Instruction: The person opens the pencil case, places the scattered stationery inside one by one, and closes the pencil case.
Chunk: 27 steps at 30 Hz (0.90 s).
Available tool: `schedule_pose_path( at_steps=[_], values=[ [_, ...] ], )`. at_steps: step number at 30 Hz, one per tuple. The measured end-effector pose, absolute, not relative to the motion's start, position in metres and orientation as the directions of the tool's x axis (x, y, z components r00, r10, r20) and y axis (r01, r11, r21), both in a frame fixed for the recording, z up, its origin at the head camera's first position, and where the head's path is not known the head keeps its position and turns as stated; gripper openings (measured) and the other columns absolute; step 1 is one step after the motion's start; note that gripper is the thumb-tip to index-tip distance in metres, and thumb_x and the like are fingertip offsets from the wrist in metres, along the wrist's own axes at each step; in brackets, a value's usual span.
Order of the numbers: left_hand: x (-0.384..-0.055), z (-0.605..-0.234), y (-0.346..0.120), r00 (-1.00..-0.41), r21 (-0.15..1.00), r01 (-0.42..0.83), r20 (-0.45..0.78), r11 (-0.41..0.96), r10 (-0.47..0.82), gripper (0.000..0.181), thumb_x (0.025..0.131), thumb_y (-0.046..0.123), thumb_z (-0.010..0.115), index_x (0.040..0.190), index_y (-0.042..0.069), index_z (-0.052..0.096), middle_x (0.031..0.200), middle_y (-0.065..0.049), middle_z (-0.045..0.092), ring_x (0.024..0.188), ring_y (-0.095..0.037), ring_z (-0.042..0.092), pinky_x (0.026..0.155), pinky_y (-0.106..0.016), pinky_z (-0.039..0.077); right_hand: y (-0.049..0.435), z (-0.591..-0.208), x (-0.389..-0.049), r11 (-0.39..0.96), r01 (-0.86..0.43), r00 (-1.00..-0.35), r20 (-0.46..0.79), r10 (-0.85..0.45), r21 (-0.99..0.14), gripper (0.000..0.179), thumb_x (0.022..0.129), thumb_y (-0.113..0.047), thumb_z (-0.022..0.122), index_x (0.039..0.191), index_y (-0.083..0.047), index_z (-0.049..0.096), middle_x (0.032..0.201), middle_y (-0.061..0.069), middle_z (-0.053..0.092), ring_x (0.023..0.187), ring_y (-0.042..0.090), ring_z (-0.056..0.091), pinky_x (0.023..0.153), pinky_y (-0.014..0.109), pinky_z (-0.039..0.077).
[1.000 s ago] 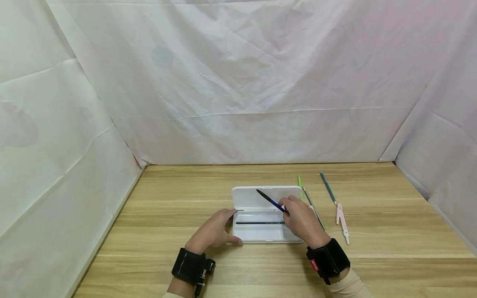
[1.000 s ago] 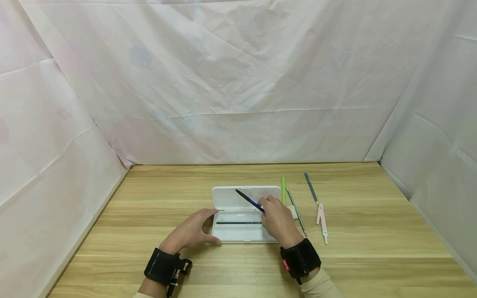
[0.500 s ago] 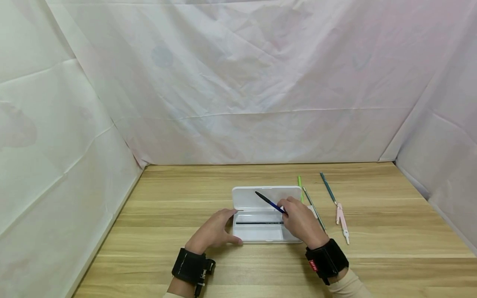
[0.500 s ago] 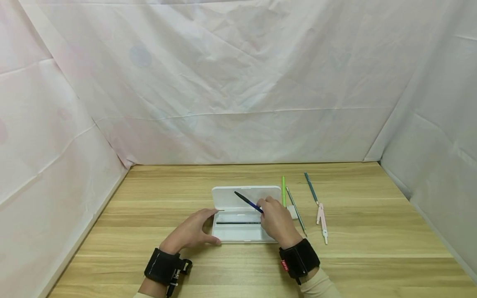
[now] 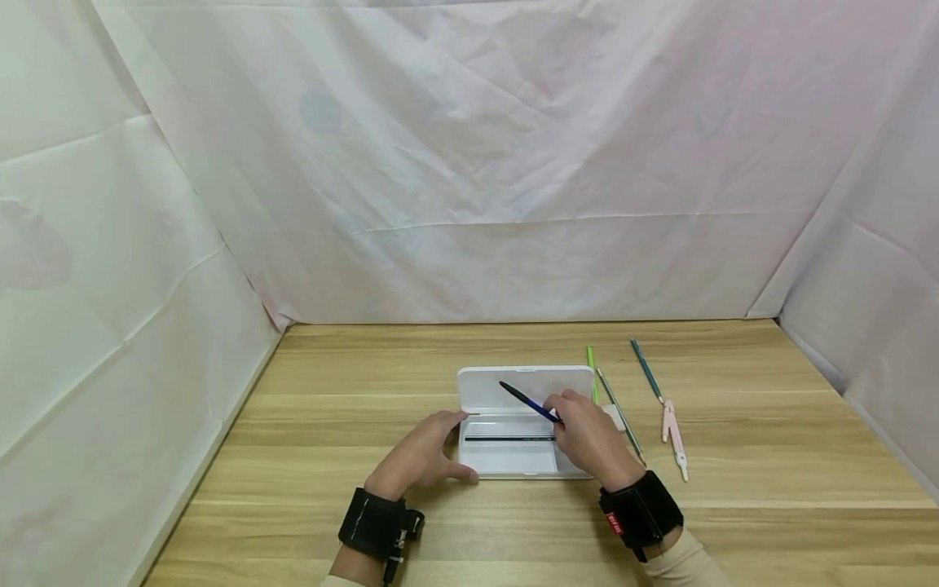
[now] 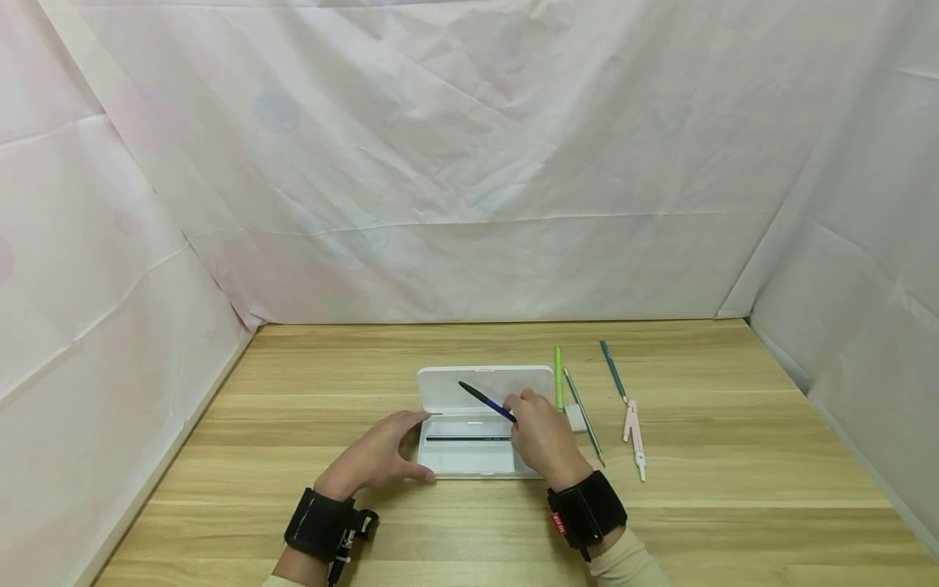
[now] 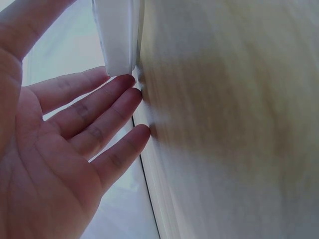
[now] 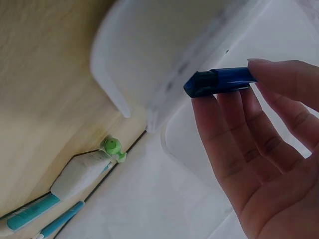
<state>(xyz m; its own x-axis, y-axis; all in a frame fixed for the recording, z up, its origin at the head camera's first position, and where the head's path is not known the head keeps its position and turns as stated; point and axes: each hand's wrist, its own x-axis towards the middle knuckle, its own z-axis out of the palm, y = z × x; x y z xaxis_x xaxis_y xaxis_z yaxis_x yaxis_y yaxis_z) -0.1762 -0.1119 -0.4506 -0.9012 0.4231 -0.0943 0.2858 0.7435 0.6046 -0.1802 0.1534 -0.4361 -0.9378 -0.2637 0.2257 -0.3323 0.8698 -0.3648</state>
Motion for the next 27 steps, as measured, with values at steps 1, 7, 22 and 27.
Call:
schedule_pose_path(
  at_steps=[1, 7, 22, 27],
  values=[
    [-0.1762, -0.4506, -0.1119, -0.901, 0.604, 0.286, -0.094, 0.744, 0.423, 0.091, 0.069, 0.037, 0.090, 0.144, 0.004, 0.049, 0.144, -0.014, 0.052, 0.135, -0.032, 0.046, 0.113, -0.049, 0.040, 0.1531, -0.4366, -0.1803, 0.869, -0.333, -0.938, 0.225, -0.264, -0.365, 0.023, 0.077, 0.007, 0.075, 0.095, -0.006, 0.071, 0.080, 0.002, 0.060, 0.067, 0.012, 0.052, 0.054, 0.028, 0.048],
    [-0.1762, -0.4504, -0.1122, -0.900, 0.607, 0.291, -0.089, 0.739, 0.427, 0.091, 0.069, 0.037, 0.090, 0.143, 0.005, 0.049, 0.143, -0.013, 0.052, 0.134, -0.031, 0.047, 0.113, -0.049, 0.040, 0.1516, -0.4394, -0.1814, 0.868, -0.342, -0.934, 0.227, -0.274, -0.360, 0.023, 0.075, 0.008, 0.076, 0.093, -0.006, 0.071, 0.080, 0.003, 0.060, 0.068, 0.012, 0.054, 0.056, 0.029, 0.050],
    [-0.1767, -0.4496, -0.1105, -0.901, 0.612, 0.283, -0.095, 0.738, 0.424, 0.090, 0.069, 0.036, 0.091, 0.143, 0.005, 0.050, 0.143, -0.012, 0.053, 0.134, -0.030, 0.047, 0.113, -0.049, 0.040, 0.1513, -0.4439, -0.1798, 0.871, -0.365, -0.927, 0.216, -0.307, -0.328, 0.022, 0.075, 0.009, 0.075, 0.091, -0.006, 0.072, 0.080, 0.003, 0.060, 0.068, 0.014, 0.054, 0.057, 0.030, 0.050],
    [-0.1763, -0.4489, -0.1099, -0.902, 0.611, 0.274, -0.103, 0.743, 0.418, 0.090, 0.069, 0.036, 0.090, 0.143, 0.006, 0.050, 0.143, -0.012, 0.053, 0.135, -0.031, 0.046, 0.113, -0.049, 0.039, 0.1501, -0.4446, -0.1796, 0.880, -0.359, -0.930, 0.201, -0.308, -0.312, 0.023, 0.075, 0.008, 0.076, 0.092, -0.008, 0.073, 0.082, 0.003, 0.062, 0.070, 0.014, 0.055, 0.058, 0.031, 0.051]
  ],
)
